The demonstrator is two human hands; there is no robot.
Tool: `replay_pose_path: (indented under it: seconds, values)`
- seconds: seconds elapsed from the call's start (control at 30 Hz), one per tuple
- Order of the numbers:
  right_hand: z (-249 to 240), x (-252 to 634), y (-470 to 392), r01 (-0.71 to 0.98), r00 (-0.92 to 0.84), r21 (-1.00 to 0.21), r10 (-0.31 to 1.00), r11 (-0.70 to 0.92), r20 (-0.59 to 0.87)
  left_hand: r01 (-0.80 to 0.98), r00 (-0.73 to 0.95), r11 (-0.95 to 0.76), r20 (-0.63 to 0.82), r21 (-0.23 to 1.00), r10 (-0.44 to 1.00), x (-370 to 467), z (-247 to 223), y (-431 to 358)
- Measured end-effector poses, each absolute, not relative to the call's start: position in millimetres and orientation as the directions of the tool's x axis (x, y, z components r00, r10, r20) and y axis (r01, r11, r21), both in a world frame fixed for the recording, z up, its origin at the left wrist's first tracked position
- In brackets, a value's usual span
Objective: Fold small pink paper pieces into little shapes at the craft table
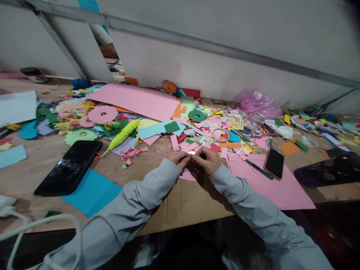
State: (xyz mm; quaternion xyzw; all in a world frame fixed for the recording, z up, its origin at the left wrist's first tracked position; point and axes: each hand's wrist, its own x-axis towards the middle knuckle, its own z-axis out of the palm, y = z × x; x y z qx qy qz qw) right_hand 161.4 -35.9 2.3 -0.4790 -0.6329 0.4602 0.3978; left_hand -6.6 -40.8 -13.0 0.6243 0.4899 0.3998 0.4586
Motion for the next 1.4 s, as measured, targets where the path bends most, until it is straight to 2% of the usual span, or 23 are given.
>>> replay_pose_path:
  seconds: [0.1,0.27,0.37,0.5,0.73,1.4]
  values:
    - [6,161,-37,0.191,-0.232,-0.978,0.972,0.082,0.036,0.231,0.204,-0.071,0.023,0.97,0.979,-7,-13,-40]
    - [11,159,-34,-0.025,-0.313,-0.999,0.949,-0.047,-0.036,0.082,0.161,0.081,-0.094,0.993,0.982,-6,-11,-36]
    - [12,158,-34,-0.066,-0.327,-0.996,0.944,-0.068,-0.043,0.007,0.16,0.102,-0.102,0.995,0.982,-5,-12,-35]
    - [13,157,-35,-0.056,-0.308,-0.996,0.95,-0.071,-0.05,-0.021,0.179,0.095,-0.09,0.995,0.98,-4,-15,-36]
    - [12,158,-37,-0.001,-0.299,-0.996,0.95,-0.09,-0.085,0.052,0.183,0.057,-0.065,0.997,0.981,-5,-21,-35]
    - [12,159,-39,0.077,-0.313,-0.997,0.95,0.01,-0.015,0.063,0.19,0.082,-0.093,0.995,0.977,-6,-10,-43]
